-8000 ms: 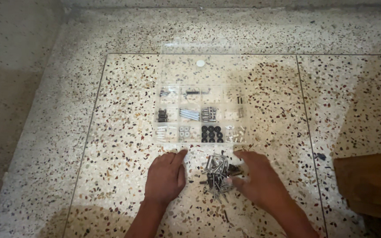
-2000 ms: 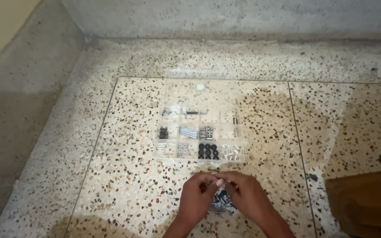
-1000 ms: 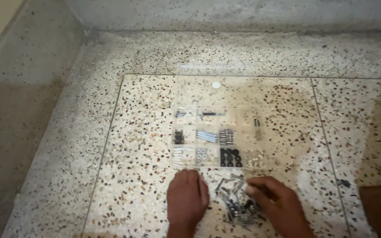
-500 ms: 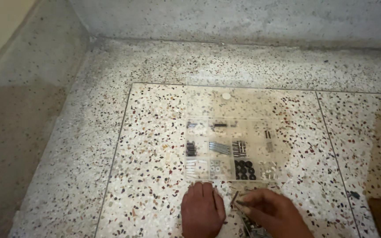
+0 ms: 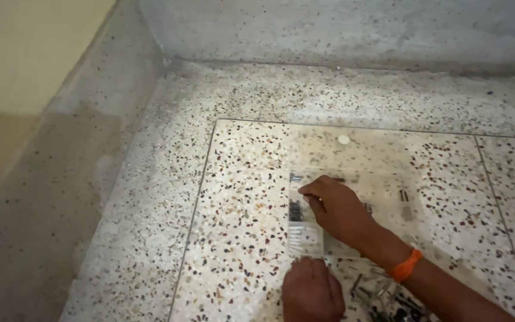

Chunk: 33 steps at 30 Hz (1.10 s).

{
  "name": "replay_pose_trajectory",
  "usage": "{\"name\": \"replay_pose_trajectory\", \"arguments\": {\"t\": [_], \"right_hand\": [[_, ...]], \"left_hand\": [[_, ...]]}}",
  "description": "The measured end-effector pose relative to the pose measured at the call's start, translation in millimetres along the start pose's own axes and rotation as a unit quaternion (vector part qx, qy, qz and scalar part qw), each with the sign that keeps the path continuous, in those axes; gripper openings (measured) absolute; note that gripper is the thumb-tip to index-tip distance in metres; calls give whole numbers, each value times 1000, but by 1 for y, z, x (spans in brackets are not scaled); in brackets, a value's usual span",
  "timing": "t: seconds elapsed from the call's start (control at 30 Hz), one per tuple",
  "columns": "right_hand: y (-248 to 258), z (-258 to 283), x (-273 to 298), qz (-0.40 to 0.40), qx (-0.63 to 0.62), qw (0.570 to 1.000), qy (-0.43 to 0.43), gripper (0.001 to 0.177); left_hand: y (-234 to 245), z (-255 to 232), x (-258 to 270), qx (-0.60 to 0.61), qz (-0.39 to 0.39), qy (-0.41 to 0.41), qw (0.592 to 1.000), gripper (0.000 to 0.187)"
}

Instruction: The person sits on a tiled floor and sorts a pile of mixed screws and bolts into a clear plastic organizer box. They pick up individual fasteners from the pile and place them into the corresponding compartments of the box.

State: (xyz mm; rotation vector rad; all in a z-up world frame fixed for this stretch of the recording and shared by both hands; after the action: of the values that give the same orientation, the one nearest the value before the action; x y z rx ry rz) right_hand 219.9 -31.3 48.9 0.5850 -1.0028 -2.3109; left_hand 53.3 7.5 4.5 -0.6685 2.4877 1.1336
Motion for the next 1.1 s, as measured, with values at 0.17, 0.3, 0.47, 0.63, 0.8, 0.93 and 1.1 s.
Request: {"name": "replay_pose_trajectory", "arguments": {"t": [0.17, 0.3, 0.47, 0.63, 0.8, 0.93, 1.1], "right_hand": [[-20, 6, -9, 80, 163, 968, 175, 36], [-26, 9, -10, 127, 175, 966, 141, 48], [-17, 10, -11, 93, 170, 972, 135, 46], [-8, 9, -8, 101, 169, 980, 17, 22], [-7, 22, -6, 153, 185, 970, -27, 23], [-3, 20, -7, 129, 180, 974, -53, 27], [-6, 14, -5, 147, 192, 966, -89, 25]], "left_hand": [[-7, 3, 3, -17, 17, 17, 1000, 9], [-13, 8, 6, -33, 32, 20, 999, 10], [-13, 8, 7, -45, 15, 18, 999, 11], [-19, 10, 11, -41, 35, 43, 998, 10], [-22, 12, 13, -48, 39, 39, 997, 12], [-26, 10, 11, -77, 23, 57, 995, 13], [-27, 12, 14, -71, 20, 58, 996, 12]]}}
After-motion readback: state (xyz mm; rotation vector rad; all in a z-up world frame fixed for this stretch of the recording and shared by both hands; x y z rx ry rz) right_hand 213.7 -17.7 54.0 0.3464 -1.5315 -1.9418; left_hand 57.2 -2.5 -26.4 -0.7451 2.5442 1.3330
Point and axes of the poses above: each hand's wrist, its own x-axis away from the middle knuckle, its own y-axis out of the back of the hand, z = x × y, the point moved 4 cm from there along -x, towards the middle knuckle, and after that the axes turned 2 degrees about -x, right-handed, at the moved point
